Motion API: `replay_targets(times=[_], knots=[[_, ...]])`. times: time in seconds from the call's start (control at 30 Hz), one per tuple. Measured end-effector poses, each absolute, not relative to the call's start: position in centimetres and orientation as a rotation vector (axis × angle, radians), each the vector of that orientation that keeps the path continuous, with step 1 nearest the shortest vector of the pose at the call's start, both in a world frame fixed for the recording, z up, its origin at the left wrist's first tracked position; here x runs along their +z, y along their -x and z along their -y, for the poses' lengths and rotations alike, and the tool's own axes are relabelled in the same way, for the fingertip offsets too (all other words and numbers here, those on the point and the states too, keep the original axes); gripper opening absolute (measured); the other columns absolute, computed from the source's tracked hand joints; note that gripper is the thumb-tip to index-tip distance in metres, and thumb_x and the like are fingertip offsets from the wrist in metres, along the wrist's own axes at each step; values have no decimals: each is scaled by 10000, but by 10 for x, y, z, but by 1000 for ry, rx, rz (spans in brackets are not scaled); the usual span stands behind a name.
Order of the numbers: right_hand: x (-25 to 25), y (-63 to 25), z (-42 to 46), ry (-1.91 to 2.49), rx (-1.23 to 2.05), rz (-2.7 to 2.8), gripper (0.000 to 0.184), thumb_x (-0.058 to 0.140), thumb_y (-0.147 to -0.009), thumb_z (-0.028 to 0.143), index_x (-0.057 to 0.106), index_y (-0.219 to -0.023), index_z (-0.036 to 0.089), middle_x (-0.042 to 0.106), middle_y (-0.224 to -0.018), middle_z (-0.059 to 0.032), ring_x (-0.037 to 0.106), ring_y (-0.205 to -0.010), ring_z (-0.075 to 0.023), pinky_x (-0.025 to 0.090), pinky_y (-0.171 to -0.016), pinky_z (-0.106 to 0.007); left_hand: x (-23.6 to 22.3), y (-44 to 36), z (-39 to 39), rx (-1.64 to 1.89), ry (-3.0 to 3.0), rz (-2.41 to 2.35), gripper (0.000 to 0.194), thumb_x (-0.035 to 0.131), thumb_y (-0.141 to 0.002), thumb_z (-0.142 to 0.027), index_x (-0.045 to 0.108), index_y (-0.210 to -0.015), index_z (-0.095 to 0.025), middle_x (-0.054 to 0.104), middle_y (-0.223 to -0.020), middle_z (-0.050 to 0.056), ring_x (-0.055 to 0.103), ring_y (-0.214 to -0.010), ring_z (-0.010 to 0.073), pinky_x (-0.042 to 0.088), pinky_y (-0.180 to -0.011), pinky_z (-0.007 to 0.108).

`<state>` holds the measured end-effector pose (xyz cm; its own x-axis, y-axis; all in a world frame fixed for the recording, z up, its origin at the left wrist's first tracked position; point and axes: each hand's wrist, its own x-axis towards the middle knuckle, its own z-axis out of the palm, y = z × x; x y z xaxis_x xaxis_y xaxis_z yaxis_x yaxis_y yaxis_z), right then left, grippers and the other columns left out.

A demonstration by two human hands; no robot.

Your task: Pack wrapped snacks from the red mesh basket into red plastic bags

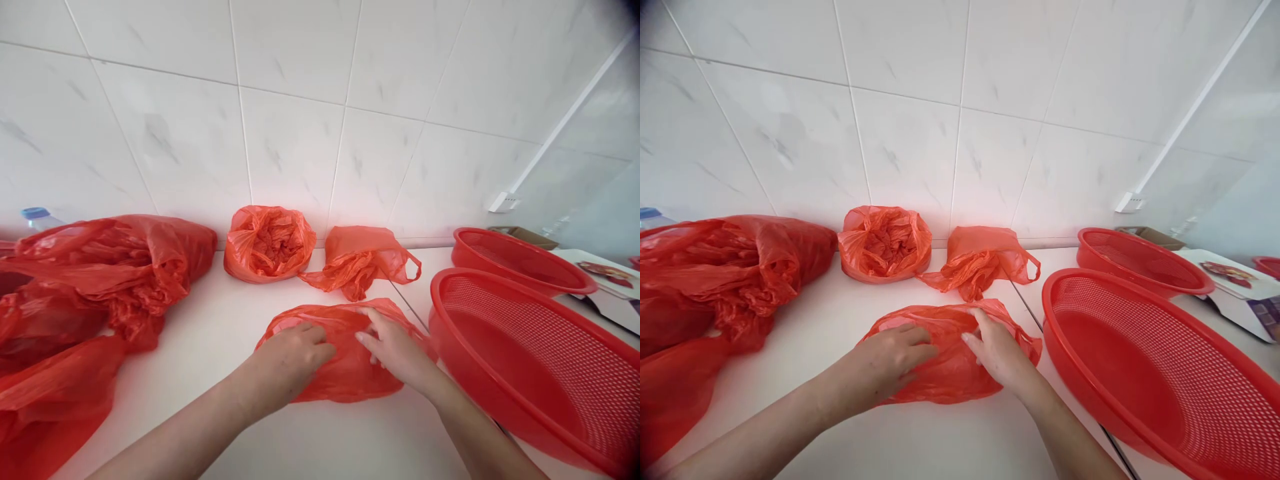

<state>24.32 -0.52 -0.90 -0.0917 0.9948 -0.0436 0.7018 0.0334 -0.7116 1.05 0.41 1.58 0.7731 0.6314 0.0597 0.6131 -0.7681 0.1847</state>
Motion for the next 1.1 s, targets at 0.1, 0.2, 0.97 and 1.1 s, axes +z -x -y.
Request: replay_targets(times=[0.1, 0.2, 0.97, 1.1], knots=[[-15, -249, -10, 1783, 968, 1838, 540, 409, -881, 540, 414, -1302, 203, 615, -610, 20, 573, -490, -144, 418, -482, -247, 7, -14, -6, 130, -2863, -996, 549, 674, -548, -63, 634, -1054, -272, 463, -1384, 100, 333, -1330, 369, 235, -1070, 590], [-22, -262, -22, 1809, 1050, 1825, 490, 324, -893, 585, 560, -973, 163, 570, -510, 19, 504, -428, -117, 384, -469, -235, -1, -3, -13, -113, -2743, -1087, 551, 688, -504, -80, 663, -1022, -265, 537, -1287, 141, 291, -1348, 404, 155, -1049, 678], [-14, -246, 9, 1579, 944, 2270, 198, 590, -750, 196, 710, -893, 261, 649, -938, 2, 597, -864, -165, 445, -762, -256, -1, -34, -74, 721, -2481, -1307, 440, 370, -769, -6, 656, -1039, -203, 687, -1021, 64, 627, -961, 201, 475, -852, 321], [-10, -247, 9, 1525, 1050, 2180, 226, 582, -769, 217, 700, -960, 243, 676, -920, -5, 600, -828, -168, 448, -740, -261, 15, -32, -59, 797, -2555, -1255, 381, 461, -807, -75, 598, -1139, -201, 613, -1187, 81, 557, -1094, 236, 447, -923, 367]])
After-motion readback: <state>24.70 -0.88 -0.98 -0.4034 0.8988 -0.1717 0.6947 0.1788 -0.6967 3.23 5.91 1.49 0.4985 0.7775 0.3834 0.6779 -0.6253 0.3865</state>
